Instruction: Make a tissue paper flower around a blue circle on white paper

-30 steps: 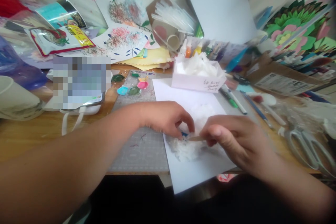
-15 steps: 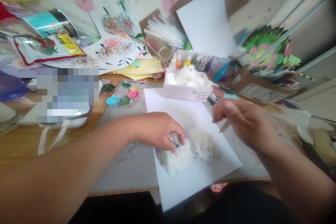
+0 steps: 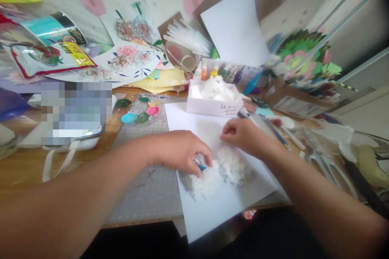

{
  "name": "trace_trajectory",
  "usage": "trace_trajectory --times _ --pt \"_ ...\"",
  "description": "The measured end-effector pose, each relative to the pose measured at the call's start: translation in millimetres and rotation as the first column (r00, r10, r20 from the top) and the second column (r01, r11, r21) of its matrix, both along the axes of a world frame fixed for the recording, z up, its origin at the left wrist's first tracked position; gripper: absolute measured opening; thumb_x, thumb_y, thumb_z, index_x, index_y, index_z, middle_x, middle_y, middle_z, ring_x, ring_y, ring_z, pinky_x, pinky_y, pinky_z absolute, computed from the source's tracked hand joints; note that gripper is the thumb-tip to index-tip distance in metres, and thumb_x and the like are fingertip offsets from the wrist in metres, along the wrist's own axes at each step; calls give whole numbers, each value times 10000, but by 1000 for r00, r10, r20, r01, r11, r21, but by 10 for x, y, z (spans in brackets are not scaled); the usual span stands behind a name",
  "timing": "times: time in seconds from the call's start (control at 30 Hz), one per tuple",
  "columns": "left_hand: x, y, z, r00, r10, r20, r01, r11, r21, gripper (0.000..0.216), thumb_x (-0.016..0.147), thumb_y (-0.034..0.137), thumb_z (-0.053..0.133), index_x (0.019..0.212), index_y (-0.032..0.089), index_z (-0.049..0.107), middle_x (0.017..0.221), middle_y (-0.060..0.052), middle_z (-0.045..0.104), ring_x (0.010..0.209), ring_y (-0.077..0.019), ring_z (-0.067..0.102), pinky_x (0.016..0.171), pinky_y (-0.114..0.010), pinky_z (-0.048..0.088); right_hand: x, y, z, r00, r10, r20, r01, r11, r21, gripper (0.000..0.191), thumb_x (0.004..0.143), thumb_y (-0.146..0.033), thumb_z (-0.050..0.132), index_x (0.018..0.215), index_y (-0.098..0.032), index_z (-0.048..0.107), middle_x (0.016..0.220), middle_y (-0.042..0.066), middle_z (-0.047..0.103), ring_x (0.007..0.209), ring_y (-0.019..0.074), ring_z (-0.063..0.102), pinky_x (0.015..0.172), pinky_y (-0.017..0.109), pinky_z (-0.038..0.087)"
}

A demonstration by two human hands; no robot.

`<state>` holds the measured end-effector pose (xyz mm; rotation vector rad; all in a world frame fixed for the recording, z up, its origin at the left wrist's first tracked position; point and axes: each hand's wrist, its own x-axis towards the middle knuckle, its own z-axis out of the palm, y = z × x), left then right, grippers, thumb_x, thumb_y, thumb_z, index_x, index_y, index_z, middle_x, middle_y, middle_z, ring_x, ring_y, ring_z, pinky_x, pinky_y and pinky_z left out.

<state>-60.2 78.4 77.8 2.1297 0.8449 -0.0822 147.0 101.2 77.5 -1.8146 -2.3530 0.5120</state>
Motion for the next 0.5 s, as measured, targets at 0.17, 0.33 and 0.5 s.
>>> trace_trajectory --times 0.17,0.33,0.5 --pt "-3 -1 -14 1000 -4 6 3 999 33 305 699 326 672 996 253 667 582 58 524 499 -75 450 493 -194 310 -34 -258 353 924 55 -377 -126 978 -165 152 687 -285 649 620 -183 557 503 -62 423 449 69 358 404 204 252" --pt "2 -7 -13 1000 14 -24 -13 999 35 311 687 271 653 998 253 652 624 47 569 533 -99 475 481 -203 314 -180 -466 356 895 165 -414 -326 876 -356 143 722 -302 640 648 -190 593 539 -50 481 495 79 403 441 202 291" --pt "-2 21 -34 997 -70 20 68 994 82 302 623 174 607 916 232 648 571 63 534 490 -91 462 435 -201 294 -314 -508 171 965 248 -81 -258 955 -144 129 713 -248 618 592 -204 606 542 -43 532 516 92 445 475 215 302"
